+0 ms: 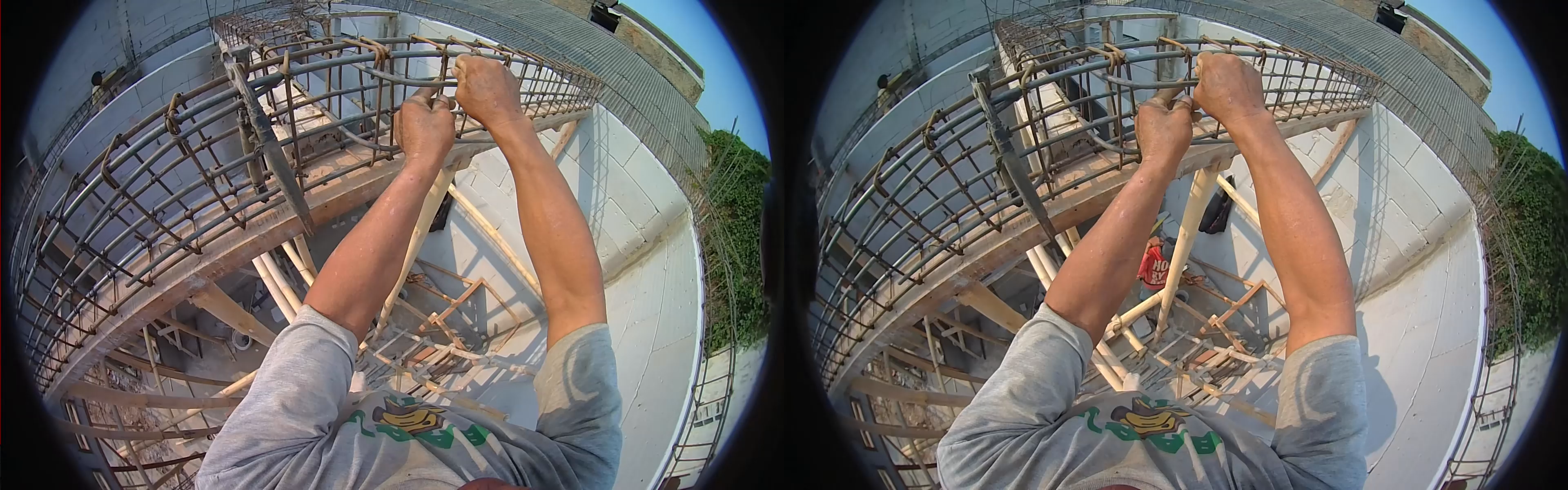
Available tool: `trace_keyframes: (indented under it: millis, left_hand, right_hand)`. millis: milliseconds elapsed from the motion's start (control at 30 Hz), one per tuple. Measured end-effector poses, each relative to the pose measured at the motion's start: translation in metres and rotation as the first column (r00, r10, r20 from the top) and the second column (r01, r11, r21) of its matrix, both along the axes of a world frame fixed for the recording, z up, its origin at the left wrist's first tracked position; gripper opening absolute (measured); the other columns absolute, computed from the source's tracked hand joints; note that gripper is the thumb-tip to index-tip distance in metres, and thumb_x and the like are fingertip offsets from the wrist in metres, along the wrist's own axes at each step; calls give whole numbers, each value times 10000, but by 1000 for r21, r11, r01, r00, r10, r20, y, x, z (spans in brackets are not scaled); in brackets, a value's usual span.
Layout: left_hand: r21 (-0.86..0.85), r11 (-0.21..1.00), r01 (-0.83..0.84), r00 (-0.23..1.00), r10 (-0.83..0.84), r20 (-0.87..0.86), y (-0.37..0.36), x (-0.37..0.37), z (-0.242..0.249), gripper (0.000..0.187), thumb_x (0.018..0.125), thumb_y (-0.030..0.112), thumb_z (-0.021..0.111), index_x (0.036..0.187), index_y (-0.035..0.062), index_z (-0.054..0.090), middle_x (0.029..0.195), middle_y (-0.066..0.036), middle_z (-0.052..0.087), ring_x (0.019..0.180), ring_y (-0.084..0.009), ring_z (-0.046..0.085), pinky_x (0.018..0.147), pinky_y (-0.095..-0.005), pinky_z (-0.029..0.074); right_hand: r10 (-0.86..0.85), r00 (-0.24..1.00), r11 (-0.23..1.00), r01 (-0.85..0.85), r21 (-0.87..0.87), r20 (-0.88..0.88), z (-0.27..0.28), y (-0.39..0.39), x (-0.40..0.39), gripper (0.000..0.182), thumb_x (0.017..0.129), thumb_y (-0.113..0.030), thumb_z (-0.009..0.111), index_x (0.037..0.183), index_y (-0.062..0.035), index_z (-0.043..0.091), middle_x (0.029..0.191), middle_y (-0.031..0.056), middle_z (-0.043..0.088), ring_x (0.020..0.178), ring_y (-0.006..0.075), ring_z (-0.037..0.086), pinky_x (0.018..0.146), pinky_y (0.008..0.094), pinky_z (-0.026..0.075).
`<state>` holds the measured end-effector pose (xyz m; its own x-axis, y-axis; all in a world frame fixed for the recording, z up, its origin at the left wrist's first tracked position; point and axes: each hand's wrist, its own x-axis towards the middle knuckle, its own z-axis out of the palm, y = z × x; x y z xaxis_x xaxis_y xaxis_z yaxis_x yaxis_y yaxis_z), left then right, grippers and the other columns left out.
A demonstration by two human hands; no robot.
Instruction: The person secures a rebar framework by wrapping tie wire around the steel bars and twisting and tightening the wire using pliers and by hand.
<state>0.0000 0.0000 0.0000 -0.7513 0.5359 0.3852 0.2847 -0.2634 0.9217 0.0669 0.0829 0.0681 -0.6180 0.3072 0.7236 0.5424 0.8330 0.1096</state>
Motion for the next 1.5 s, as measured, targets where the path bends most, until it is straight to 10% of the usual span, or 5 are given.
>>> trace_keyframes:
  millis: [167, 500, 800, 1500]
  left_hand:
    - [-16, 999, -49, 992, 47, -114, -9, 1, 11, 281, 881, 124, 604, 1103, -35, 673, 923, -155, 720, 931, -172, 681, 801, -286, 497]
    - [407, 895, 184, 898, -322, 300, 11, 0, 7, 297, 841, 174, 634, 944, -99, 688, 867, -132, 697, 789, -167, 633, 730, -302, 477]
    - [278, 923, 267, 900, -343, 271, 2, -9, 14, 270, 891, 138, 630, 1050, -80, 630, 992, -160, 661, 920, -224, 662, 862, -322, 526]
    - [125, 976, 178, 982, -185, 46, -10, -13, 21, 290, 819, 234, 659, 957, -18, 697, 902, -120, 695, 867, -205, 628, 803, -365, 465]
  right_hand:
    - [64, 991, 998, -62, 14, -116, -20, -5, 2, 88, 803, -124, 621, 829, -41, 606, 808, 157, 659, 774, 351, 670, 676, 435, 552]
    - [185, 982, 971, -190, 148, 44, -25, 11, 24, 57, 851, -75, 560, 882, -47, 599, 811, 121, 616, 771, 316, 667, 654, 412, 556]
    - [211, 971, 948, -231, 217, 111, -30, 16, 33, 276, 894, -176, 601, 1143, -58, 594, 898, 101, 599, 775, 290, 652, 644, 378, 546]
    - [319, 943, 938, -301, 174, -92, -42, 18, 24, 294, 911, -242, 621, 1103, -19, 618, 908, 127, 632, 795, 308, 658, 680, 376, 551]
